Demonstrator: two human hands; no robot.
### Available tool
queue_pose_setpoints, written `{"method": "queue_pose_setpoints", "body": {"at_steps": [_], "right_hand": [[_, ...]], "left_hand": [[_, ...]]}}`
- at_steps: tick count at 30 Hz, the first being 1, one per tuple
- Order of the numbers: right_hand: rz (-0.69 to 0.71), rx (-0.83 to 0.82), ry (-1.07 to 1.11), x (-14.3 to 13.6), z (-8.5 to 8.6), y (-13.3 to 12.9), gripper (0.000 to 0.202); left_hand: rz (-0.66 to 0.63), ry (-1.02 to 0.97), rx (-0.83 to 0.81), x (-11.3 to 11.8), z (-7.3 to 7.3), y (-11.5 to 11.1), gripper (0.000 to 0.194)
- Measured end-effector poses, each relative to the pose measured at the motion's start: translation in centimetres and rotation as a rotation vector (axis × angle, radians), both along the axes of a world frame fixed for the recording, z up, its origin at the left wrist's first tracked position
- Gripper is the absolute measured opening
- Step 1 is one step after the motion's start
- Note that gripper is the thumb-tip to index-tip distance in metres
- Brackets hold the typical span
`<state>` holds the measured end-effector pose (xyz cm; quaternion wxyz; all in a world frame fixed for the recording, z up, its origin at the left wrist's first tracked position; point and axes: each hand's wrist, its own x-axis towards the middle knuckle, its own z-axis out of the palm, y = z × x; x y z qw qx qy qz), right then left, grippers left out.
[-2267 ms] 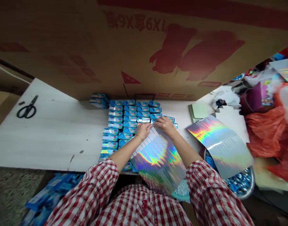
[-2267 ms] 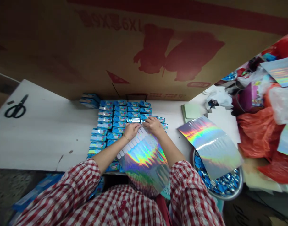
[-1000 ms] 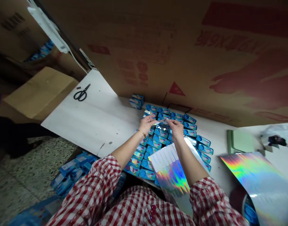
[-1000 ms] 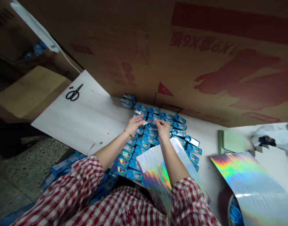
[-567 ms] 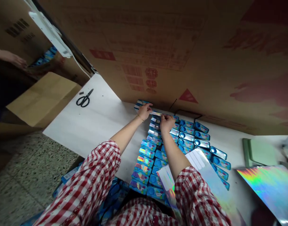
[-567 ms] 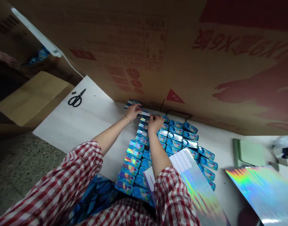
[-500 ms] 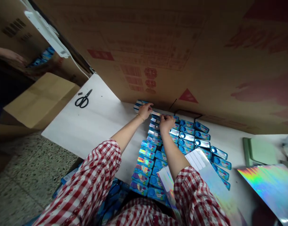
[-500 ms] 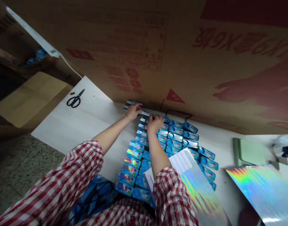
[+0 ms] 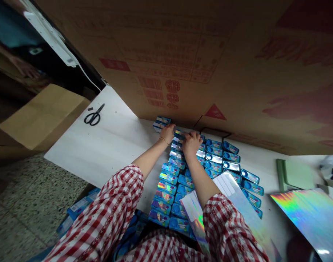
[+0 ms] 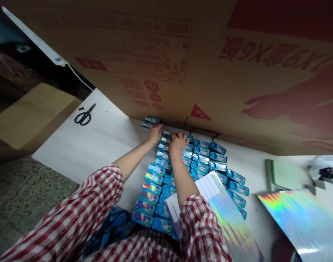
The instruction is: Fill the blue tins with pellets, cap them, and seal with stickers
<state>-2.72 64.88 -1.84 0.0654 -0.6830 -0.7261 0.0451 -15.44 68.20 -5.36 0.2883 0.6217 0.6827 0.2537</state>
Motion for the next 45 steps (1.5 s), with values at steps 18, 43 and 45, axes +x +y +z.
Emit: {"method": "queue_pose_setpoints", "body": {"at_steps": [18,43,45], "right_hand": [[0.176,0.234,0.117,6.1,1.8,-7.9,0.037],[0.648,-0.418,-0.184,0.9,1.4,-21.4,0.094],[0.648,-0.419,-0.176,0.2,1.4,-21.4,0.091]], "left_hand": [[-0.253,0.357,0.073,5.7,2.6,-9.3,0.055],[-0.414,0.37,0.018,-0.5,1.9,-21.2,0.056],[-0.367,0.361,-0.006,-1.0,1.8,-22.6,0.057]]}}
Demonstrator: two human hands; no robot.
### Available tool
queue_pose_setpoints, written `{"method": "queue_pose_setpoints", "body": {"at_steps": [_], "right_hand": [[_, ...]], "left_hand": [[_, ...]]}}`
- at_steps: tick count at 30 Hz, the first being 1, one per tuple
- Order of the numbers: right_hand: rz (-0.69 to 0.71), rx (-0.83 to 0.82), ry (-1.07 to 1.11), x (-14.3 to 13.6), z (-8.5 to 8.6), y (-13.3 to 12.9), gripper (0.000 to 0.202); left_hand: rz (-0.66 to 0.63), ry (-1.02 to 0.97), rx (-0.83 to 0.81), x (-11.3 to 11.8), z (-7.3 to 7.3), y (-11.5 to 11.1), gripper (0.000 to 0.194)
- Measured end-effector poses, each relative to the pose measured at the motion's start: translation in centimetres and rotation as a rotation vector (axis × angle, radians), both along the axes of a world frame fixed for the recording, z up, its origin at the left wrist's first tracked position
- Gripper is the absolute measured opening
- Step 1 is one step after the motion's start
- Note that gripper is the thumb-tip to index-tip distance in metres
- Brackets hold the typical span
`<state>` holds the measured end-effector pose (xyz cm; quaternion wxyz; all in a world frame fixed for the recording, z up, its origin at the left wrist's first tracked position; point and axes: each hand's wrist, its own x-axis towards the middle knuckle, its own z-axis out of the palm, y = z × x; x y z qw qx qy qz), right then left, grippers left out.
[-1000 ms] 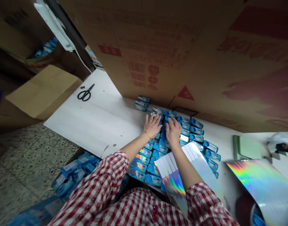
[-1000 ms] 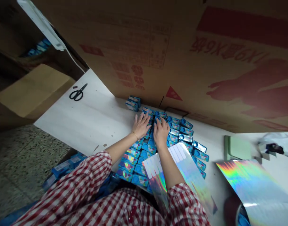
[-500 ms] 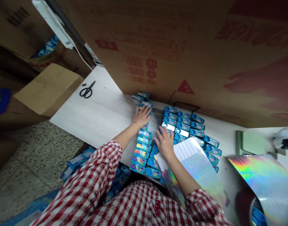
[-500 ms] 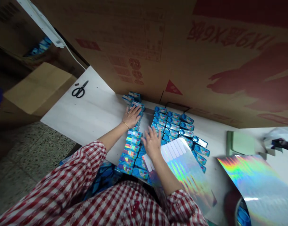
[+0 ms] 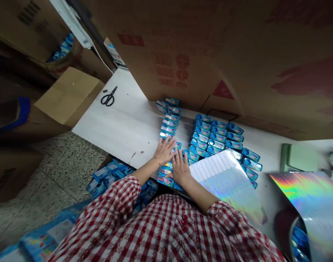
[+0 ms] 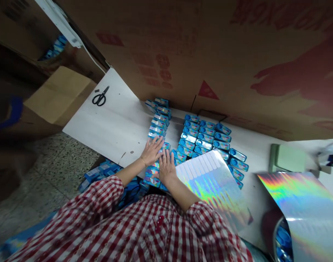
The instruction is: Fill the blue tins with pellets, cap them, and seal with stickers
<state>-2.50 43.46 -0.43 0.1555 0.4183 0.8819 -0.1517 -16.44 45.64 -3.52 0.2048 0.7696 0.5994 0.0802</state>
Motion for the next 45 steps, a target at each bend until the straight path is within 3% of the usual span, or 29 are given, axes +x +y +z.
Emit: {"method": "queue_pose_setpoints", "body": {"at_steps": [3,6,9,11,14,17,24,26,28,30,34,37,40,45], "right_hand": [[-0.005,0.007,0.032,-1.2,-0.4,-0.3,0.083],[-0.027,0.017,0.06,-1.8,-1.0,-0.3,0.067],[0.008,0.033,0.13,-1.2,-1.0,0.7,0.061],[0.052,0.051,0.169,-0.3,-0.7,1.9,0.066],[0.015,0.087,0.147,0.4,-0.6,3.1,0.073],[-0.054,0.099,0.153,-0.7,-1.0,2.9,0.07],[-0.137,0.032,0.24,-7.2,-0.9,2.8,0.064],[-0.111,0.031,0.29,-7.2,-0.3,3.5,0.062],[-0.114,0.075,0.373,-4.6,0.8,3.8,0.055],[-0.219,0.187,0.458,0.6,1.9,3.5,0.043],[-0.617,0.452,0.55,14.3,3.5,3.0,0.033],[-0.733,0.544,0.528,21.5,4.1,3.7,0.033],[-0.688,0.522,0.539,24.4,4.2,5.5,0.032],[-0.549,0.473,0.478,24.7,3.4,8.5,0.032]], "left_hand": [[0.048,-0.033,-0.014,-0.7,0.0,-2.5,0.064],[0.016,-0.061,-0.006,-0.4,0.0,-6.3,0.085],[-0.013,-0.03,-0.027,0.8,0.0,-9.6,0.102],[-0.034,0.003,-0.058,1.6,0.1,-10.6,0.104],[0.0,0.06,-0.087,2.2,0.6,-10.5,0.096],[0.051,0.104,-0.103,1.4,1.0,-9.9,0.089],[0.123,0.178,-0.148,-4.3,0.4,-9.2,0.078],[0.155,0.178,-0.124,-5.2,0.7,-8.7,0.077],[0.182,0.142,-0.089,-4.6,1.6,-8.1,0.075],[0.171,0.051,-0.059,-2.5,2.9,-7.4,0.069],[0.036,-0.217,-0.044,4.3,5.0,-5.2,0.045],[0.009,-0.297,-0.044,9.8,5.5,-2.2,0.042],[0.015,-0.292,-0.048,15.1,5.4,1.9,0.041],[0.142,-0.236,-0.094,21.8,5.1,6.5,0.034]]}}
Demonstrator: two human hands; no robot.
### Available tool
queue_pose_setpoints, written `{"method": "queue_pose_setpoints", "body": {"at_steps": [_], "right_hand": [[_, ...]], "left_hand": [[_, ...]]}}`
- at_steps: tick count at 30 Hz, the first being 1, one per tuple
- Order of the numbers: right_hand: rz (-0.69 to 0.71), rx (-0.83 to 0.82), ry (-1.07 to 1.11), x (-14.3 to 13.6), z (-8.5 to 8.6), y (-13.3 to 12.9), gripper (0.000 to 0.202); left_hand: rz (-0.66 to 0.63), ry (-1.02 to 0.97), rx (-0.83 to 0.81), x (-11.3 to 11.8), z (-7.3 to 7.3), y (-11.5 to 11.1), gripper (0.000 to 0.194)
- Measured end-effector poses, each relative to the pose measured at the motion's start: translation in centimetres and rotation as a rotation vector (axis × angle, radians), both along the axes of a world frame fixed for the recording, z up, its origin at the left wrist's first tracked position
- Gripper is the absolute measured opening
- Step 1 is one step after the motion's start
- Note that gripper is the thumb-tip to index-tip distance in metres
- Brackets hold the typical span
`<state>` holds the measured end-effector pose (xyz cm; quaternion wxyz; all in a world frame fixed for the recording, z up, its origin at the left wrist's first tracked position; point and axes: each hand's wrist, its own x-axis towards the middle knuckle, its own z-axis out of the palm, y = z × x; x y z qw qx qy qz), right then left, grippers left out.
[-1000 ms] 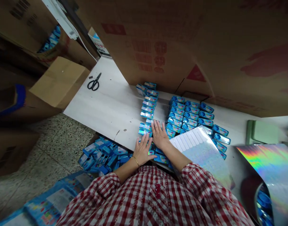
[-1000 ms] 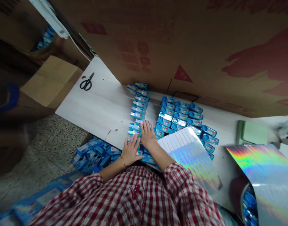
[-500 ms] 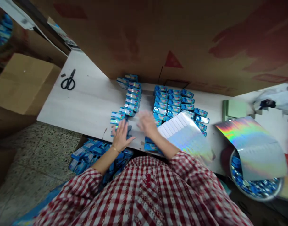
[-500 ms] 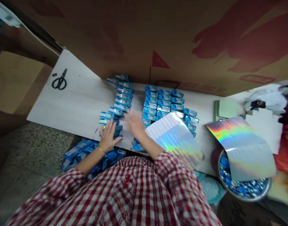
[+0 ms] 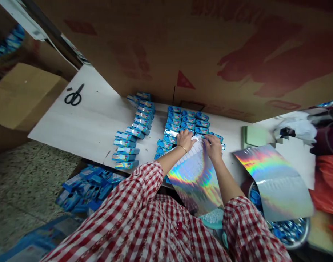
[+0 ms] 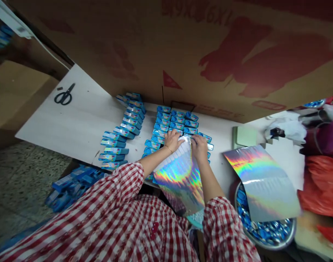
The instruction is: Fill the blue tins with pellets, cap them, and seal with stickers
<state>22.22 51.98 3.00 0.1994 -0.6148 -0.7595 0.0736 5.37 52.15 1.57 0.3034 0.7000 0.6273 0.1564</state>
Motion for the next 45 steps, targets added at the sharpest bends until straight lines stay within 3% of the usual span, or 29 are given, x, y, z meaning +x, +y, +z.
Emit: {"method": "queue_pose_setpoints", "body": {"at_steps": [3,8,13,17,19,22,25,28,33,36,41,45], "right_hand": [[0.099,-0.04,-0.117,-0.2,-0.4,1.6,0.03],[0.309,-0.132,-0.364,-0.2,-0.3,3.1,0.029],[0.504,-0.126,-0.511,1.4,-0.2,1.9,0.036],[0.491,-0.101,-0.513,2.0,-0.1,0.9,0.037],[0.447,-0.1,-0.483,1.8,0.8,0.4,0.031],[0.304,-0.086,-0.336,1.5,3.7,-1.3,0.024],[0.097,-0.109,-0.02,1.3,7.3,-3.9,0.022],[-0.094,-0.26,0.326,0.4,9.0,-6.3,0.022],[-0.347,-0.608,0.818,-3.7,8.0,-9.3,0.028],[-0.418,-0.736,1.019,-7.1,7.6,-11.7,0.028],[-0.446,-0.952,1.224,-12.4,6.3,-16.6,0.025],[-0.558,-0.958,1.293,-16.2,4.3,-19.4,0.026]], "left_hand": [[0.101,-0.02,-0.007,1.7,-0.4,0.4,0.022],[0.154,-0.069,-0.01,2.2,-1.0,0.1,0.019],[0.203,-0.094,-0.012,2.5,-1.1,0.2,0.02],[0.206,-0.099,-0.024,2.8,-1.0,0.1,0.021],[0.219,-0.09,-0.016,2.9,-1.1,0.2,0.021],[0.23,-0.079,-0.007,3.1,-1.0,0.5,0.02],[0.235,-0.141,0.0,2.5,-0.4,0.4,0.02],[0.265,-0.394,-0.031,0.7,0.9,-1.3,0.026],[0.182,-1.067,-0.414,-4.2,2.5,-7.0,0.042],[0.265,-1.164,-0.583,-7.5,2.6,-10.4,0.056],[0.372,-1.308,-0.781,-12.5,2.6,-15.4,0.047],[0.515,-1.259,-0.744,-15.5,1.9,-18.6,0.037]]}}
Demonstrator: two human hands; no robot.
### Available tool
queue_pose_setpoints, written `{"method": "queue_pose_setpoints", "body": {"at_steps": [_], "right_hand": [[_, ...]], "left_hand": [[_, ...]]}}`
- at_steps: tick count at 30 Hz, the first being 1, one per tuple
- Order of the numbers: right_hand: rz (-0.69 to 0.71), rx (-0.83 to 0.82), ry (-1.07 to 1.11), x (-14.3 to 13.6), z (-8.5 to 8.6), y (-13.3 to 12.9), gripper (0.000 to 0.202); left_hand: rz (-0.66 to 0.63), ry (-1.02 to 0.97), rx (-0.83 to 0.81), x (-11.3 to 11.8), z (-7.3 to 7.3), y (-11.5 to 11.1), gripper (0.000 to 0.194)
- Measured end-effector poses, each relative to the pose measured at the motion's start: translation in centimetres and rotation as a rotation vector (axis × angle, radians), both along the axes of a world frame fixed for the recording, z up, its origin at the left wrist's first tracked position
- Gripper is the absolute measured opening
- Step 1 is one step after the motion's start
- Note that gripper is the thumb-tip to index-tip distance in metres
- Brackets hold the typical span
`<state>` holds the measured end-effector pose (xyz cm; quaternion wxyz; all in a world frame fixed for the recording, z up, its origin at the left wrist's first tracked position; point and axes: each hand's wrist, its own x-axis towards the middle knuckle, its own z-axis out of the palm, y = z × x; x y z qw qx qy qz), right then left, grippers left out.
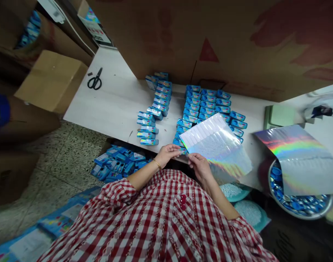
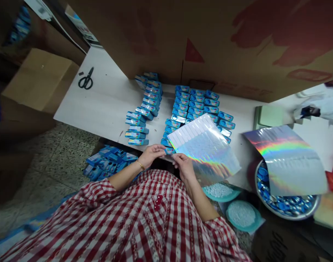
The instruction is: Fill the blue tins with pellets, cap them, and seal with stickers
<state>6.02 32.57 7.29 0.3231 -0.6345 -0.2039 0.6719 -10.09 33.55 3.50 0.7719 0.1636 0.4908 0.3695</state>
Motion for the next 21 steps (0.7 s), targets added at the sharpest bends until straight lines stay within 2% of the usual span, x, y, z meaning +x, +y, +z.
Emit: {"method": "queue_pose_setpoints", "body": {"at_steps": [2,5,9,11,14,17,21], "right_hand": [[-0.039,-0.024,-0.008,-1.5,-0.6,-0.7,0.027],[0.001,-0.024,0.03,-3.0,-0.5,-1.2,0.026],[0.058,-0.005,0.053,-3.7,-0.4,-1.5,0.026],[0.045,-0.003,0.007,-3.7,-1.0,-1.7,0.027],[0.03,0.027,-0.163,-3.7,-2.7,-1.7,0.029],[0.041,0.148,-0.417,-3.8,-4.8,-1.2,0.03],[0.129,0.292,-0.733,-3.6,-6.7,-0.5,0.03]], "left_hand": [[0.082,0.089,-0.019,-1.2,-0.7,-1.0,0.036],[0.202,0.136,-0.095,-2.5,-1.6,-1.9,0.038],[0.151,-0.041,-0.151,-2.8,-2.0,-2.5,0.041],[0.137,-0.046,-0.142,-2.6,-2.2,-2.6,0.04],[0.177,0.051,-0.094,-2.1,-3.2,-2.5,0.038],[0.23,0.16,-0.016,-1.6,-4.9,-2.1,0.036],[0.262,0.285,0.053,-1.1,-6.9,-1.4,0.032]]}}
